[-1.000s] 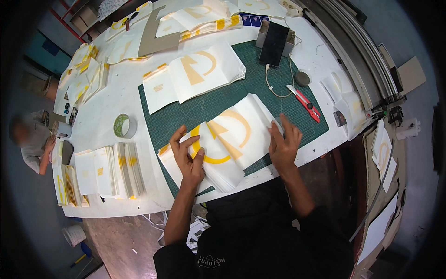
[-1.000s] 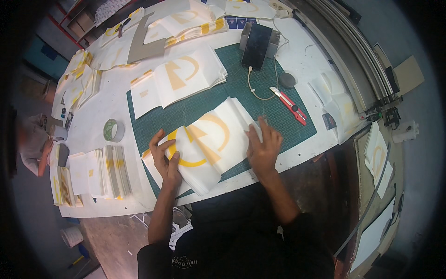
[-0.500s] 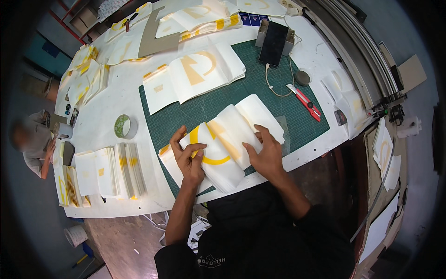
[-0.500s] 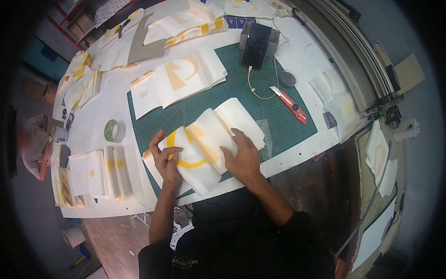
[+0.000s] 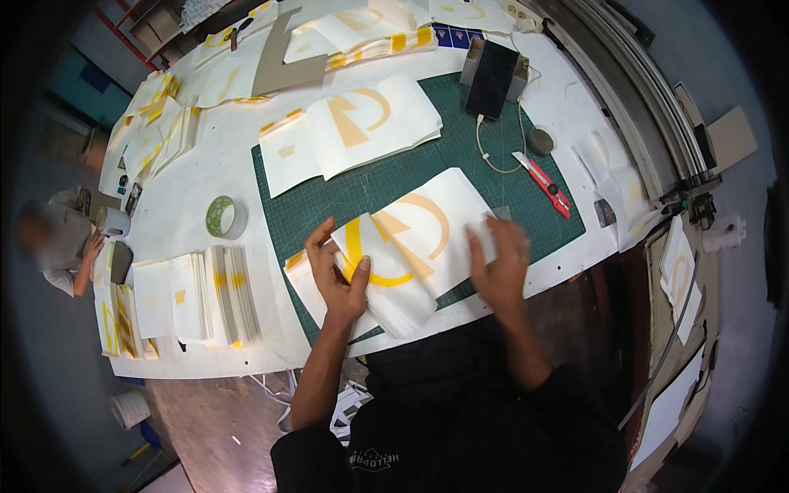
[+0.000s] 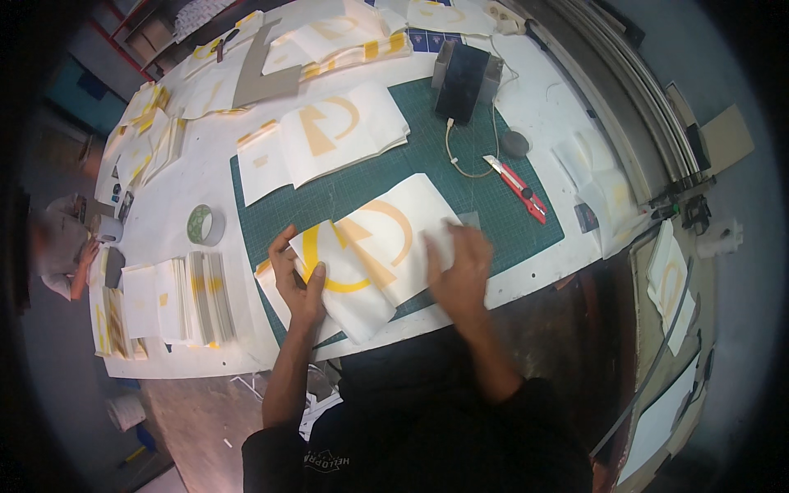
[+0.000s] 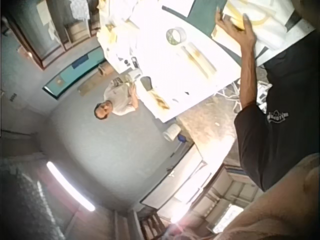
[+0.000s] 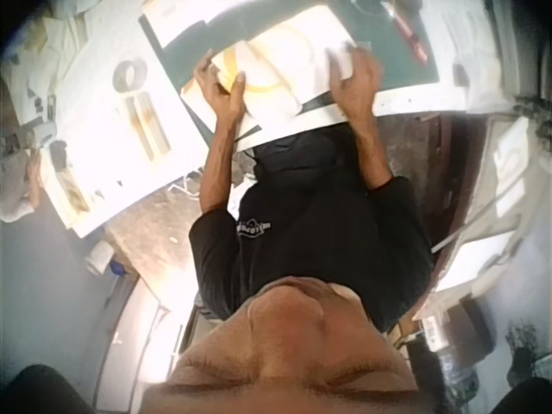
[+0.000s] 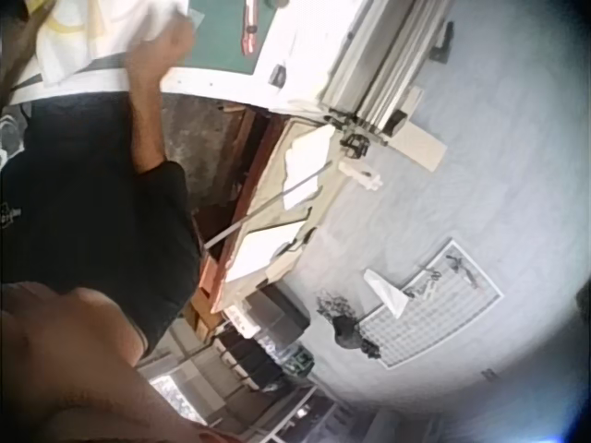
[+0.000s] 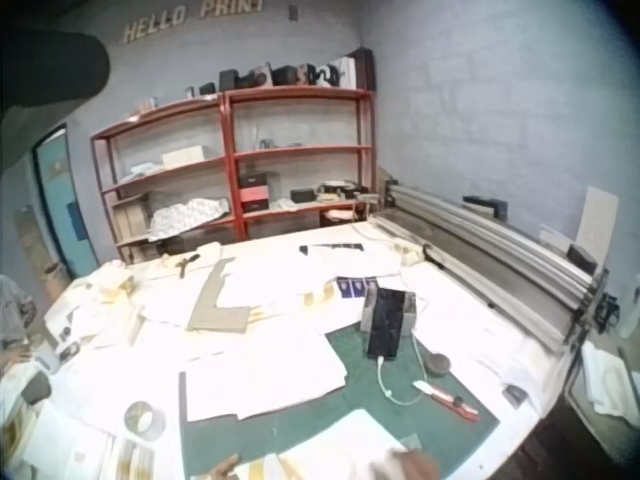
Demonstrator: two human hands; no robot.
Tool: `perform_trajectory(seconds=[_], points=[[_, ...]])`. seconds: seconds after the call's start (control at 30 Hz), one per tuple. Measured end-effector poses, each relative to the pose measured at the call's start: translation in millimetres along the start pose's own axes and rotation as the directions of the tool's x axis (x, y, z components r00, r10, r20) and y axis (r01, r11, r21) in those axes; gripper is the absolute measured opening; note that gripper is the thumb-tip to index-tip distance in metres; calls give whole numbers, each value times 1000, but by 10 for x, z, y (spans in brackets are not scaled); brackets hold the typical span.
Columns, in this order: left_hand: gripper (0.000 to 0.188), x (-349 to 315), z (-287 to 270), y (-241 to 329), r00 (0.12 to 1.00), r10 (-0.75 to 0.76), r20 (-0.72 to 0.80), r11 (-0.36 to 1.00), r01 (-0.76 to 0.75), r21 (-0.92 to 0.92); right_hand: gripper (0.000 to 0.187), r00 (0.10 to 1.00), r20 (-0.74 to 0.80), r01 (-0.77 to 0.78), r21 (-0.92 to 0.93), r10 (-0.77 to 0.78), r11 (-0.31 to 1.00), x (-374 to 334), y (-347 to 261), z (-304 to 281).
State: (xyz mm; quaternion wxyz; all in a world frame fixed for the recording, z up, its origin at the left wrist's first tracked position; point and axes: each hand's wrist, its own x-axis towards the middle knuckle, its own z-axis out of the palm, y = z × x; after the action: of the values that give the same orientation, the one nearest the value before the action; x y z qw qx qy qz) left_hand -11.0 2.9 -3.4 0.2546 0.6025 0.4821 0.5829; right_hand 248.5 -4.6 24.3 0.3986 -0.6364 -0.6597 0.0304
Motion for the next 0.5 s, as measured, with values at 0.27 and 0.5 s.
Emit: perform_trajectory(seconds=[0.27, 0.5], points=[[72, -14, 16, -21, 998, -62, 2, 996, 62, -60, 29, 996, 18, -79, -200, 84, 977, -55, 311, 40], [57, 2, 18, 0, 1000, -22, 2, 1000, 22, 6, 18, 998, 37, 43, 155, -50, 987, -67, 204, 20]])
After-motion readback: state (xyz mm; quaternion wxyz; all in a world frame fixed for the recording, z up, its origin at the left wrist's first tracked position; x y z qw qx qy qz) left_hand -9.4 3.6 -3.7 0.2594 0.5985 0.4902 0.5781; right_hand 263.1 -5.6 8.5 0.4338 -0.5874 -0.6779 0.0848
